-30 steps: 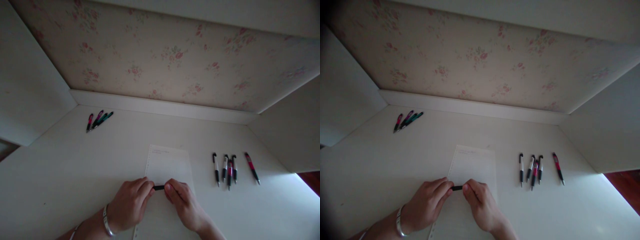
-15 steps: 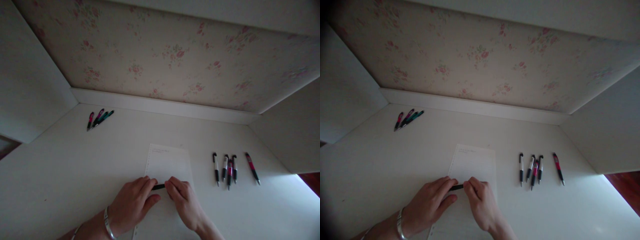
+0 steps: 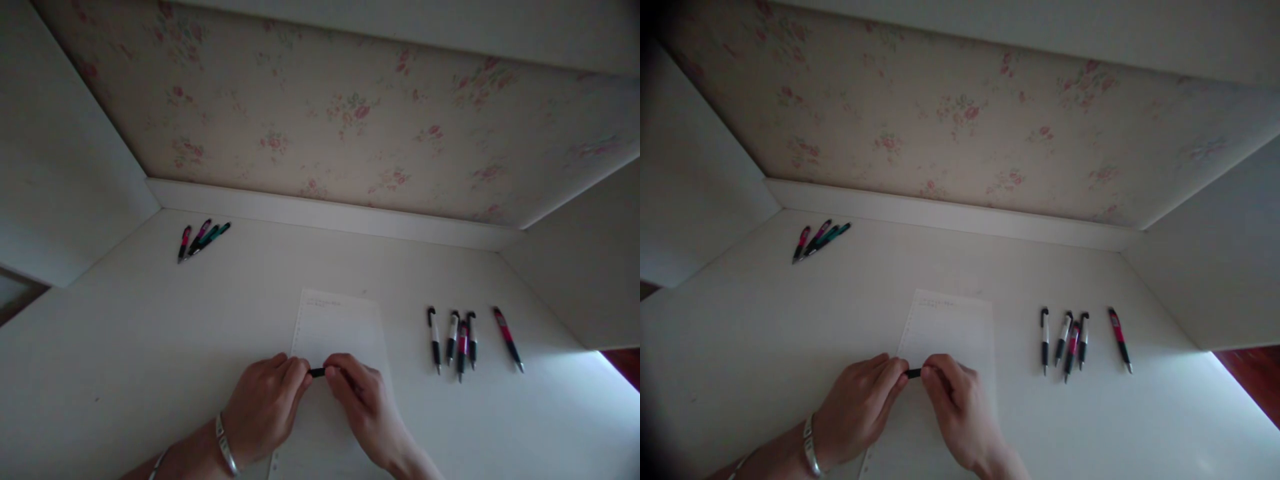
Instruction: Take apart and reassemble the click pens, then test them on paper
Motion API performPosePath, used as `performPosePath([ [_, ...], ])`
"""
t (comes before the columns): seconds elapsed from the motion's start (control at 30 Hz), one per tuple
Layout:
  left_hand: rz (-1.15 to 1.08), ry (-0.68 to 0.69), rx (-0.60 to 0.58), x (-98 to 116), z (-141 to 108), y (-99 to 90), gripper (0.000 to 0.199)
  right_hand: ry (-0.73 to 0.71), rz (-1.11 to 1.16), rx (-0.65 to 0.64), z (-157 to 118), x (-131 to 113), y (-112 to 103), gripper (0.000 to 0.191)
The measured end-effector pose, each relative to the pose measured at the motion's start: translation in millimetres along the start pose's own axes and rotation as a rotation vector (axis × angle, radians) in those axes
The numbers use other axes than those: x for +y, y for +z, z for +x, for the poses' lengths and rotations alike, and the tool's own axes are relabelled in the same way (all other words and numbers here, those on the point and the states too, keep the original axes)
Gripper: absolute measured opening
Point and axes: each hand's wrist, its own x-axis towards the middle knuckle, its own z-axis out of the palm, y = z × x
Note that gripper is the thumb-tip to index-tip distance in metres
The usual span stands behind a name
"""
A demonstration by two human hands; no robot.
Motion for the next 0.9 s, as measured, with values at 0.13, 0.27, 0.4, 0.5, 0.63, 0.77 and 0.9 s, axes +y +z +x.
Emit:
performPosePath([
  [0.13, 0.042, 0.012, 0.034, -0.1, 0.6, -1.8, 0.026, 0.039, -0.052, 0.024, 0.3, 1.7, 1.7, 0.045],
  [0.27, 0.090, 0.075, 0.039, 0.3, -0.4, -1.1, 0.026, 0.137, 0.023, 0.018, -1.6, 3.4, 6.1, 0.055],
  [0.4, 0.060, 0.084, 0.017, -0.3, 0.2, -1.5, 0.021, 0.141, 0.045, -0.026, -2.5, 2.8, 8.2, 0.057],
  [0.5, 0.016, 0.067, 0.025, -0.2, 1.3, -2.5, 0.022, 0.138, 0.033, -0.017, -1.7, 1.9, 7.3, 0.056],
  [0.63, 0.019, 0.044, -0.033, -0.6, -0.1, -1.7, 0.022, 0.131, 0.010, -0.031, -0.4, 1.7, 5.9, 0.054],
  [0.77, 0.050, 0.099, -0.073, -1.3, -2.5, -0.1, 0.016, 0.082, -0.011, -0.045, -2.2, 2.3, 6.2, 0.050],
  [0.9, -0.077, 0.101, -0.072, 0.0, -4.0, -1.3, 0.017, -0.081, -0.098, -0.043, -7.0, 1.7, 4.7, 0.045],
])
